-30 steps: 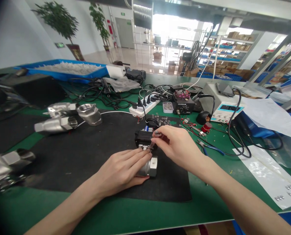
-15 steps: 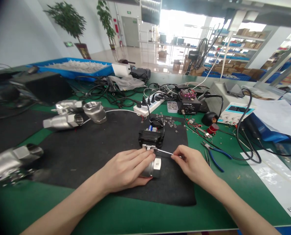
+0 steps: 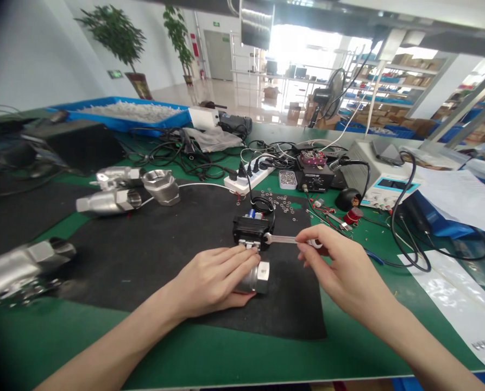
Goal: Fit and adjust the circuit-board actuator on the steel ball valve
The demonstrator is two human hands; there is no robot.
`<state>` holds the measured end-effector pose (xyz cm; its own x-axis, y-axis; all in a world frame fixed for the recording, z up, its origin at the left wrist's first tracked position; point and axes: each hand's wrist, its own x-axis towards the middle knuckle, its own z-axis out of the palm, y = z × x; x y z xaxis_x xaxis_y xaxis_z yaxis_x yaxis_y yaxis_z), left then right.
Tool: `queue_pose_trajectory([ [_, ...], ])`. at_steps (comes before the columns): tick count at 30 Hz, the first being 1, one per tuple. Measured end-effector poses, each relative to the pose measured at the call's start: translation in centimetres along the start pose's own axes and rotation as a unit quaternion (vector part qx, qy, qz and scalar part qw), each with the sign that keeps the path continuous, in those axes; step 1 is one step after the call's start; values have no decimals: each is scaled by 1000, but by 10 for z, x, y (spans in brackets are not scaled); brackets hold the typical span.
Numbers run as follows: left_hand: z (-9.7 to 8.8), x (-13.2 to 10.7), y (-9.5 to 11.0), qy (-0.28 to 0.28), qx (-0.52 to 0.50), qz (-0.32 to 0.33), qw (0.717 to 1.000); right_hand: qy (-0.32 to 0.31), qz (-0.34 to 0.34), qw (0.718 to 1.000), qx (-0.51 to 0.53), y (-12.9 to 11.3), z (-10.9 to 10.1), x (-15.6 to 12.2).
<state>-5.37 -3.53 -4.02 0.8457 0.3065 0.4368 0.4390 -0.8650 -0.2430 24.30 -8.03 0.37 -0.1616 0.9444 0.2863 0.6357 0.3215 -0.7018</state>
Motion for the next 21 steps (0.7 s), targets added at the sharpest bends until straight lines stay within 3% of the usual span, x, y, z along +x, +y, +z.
queue_pose_trajectory([
  [3,0,0,0,-3,-3,4,1000,6,-102,991,-90,-16,2,7],
  [7,-1,0,0,-4,-8,3,1000,-49,-187,966,-172,-27,6,19],
  [14,-3,2,1,21,-10,3,1000,-81,-242,921,-295,-36,11,37],
  [21,-1,2,0,14,-12,2,1000,-90,-243,900,-350,-42,10,50],
])
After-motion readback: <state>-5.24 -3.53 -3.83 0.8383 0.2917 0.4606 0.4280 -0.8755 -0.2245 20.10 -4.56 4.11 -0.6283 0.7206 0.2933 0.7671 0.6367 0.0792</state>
